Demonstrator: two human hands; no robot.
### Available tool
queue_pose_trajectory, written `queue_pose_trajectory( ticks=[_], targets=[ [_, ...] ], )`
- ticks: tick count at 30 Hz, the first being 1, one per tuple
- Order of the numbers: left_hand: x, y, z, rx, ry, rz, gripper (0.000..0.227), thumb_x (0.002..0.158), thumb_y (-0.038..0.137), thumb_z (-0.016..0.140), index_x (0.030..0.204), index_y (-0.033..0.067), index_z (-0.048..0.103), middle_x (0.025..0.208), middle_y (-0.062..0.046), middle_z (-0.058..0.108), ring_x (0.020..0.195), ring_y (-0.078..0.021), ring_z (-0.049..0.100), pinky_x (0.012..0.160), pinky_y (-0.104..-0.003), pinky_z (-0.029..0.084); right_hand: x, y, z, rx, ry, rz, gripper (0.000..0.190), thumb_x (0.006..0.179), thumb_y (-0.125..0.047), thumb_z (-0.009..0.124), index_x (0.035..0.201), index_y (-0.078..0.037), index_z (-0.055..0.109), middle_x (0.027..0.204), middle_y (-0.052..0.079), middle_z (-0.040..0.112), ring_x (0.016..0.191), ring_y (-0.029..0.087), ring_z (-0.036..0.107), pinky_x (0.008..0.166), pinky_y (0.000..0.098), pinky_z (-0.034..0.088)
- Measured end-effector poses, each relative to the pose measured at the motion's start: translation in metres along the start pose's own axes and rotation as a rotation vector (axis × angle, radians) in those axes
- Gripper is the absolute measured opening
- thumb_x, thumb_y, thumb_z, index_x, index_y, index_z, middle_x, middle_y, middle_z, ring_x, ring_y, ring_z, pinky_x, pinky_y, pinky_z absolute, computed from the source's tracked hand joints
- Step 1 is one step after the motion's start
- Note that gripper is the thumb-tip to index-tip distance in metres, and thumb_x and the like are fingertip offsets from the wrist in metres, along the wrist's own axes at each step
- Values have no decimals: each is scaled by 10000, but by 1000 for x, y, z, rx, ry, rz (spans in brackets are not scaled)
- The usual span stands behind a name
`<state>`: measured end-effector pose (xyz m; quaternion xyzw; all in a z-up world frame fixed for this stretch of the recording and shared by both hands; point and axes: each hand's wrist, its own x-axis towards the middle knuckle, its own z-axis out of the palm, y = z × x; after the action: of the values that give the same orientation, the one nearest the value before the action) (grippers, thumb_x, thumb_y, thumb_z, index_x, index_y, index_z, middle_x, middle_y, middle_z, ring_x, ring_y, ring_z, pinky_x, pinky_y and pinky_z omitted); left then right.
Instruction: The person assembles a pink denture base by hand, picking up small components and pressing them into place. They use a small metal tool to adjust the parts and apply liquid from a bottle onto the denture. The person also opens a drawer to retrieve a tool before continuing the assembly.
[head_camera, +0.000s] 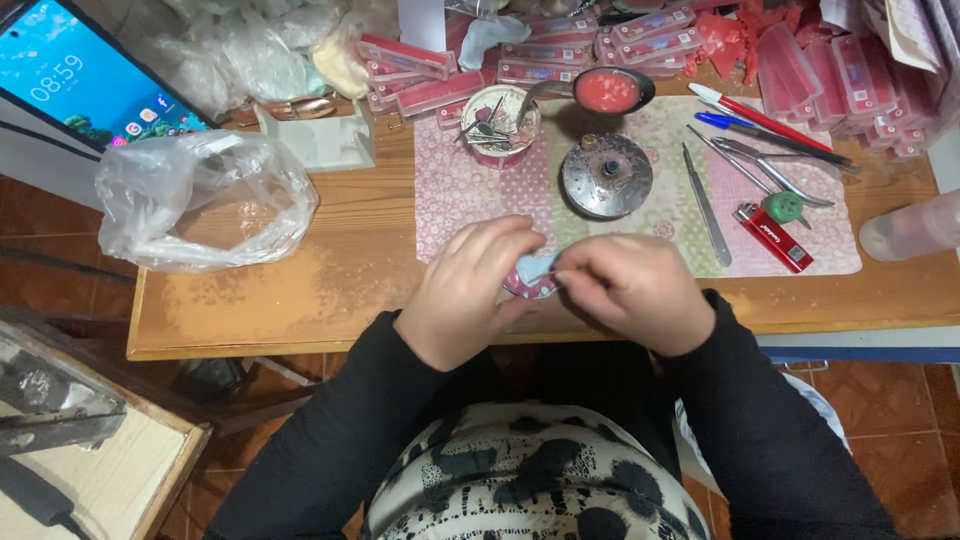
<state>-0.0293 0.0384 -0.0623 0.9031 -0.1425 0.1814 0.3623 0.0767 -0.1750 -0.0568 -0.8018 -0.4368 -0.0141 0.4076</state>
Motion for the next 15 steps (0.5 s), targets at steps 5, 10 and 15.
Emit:
queue_pose_trajectory(
  ticks=[5, 10, 15],
  targets=[
    [-2, 6, -1, -22, 37, 87, 495, 764, 61, 834, 1170, 55, 551, 1406, -185, 602, 1262, -387, 608, 1020, -433, 521, -2, -8, 1, -157, -75, -290, 123, 841, -129, 774, 935, -99, 700, 783, 74, 672, 708, 279, 669, 645, 384, 525],
    [-1, 2, 1, -6, 14, 112, 412, 756, 63, 834, 1051, 73, 546, 1439, -221, 585, 1279, -396, 614, 1010, -425, 534, -3, -9, -4, -223, -97, -402, 166, 808, -150, 797, 939, -103, 706, 711, 61, 622, 652, 275, 634, 613, 402, 499],
    [-2, -1, 2, -14, -9, 141, 364, 758, 52, 829, 1001, 79, 559, 1473, -262, 552, 1284, -405, 615, 998, -414, 542, -6, -8, -6, -258, -117, -466, 185, 805, -174, 781, 957, -107, 699, 708, 32, 611, 652, 248, 632, 608, 390, 491]
  ],
)
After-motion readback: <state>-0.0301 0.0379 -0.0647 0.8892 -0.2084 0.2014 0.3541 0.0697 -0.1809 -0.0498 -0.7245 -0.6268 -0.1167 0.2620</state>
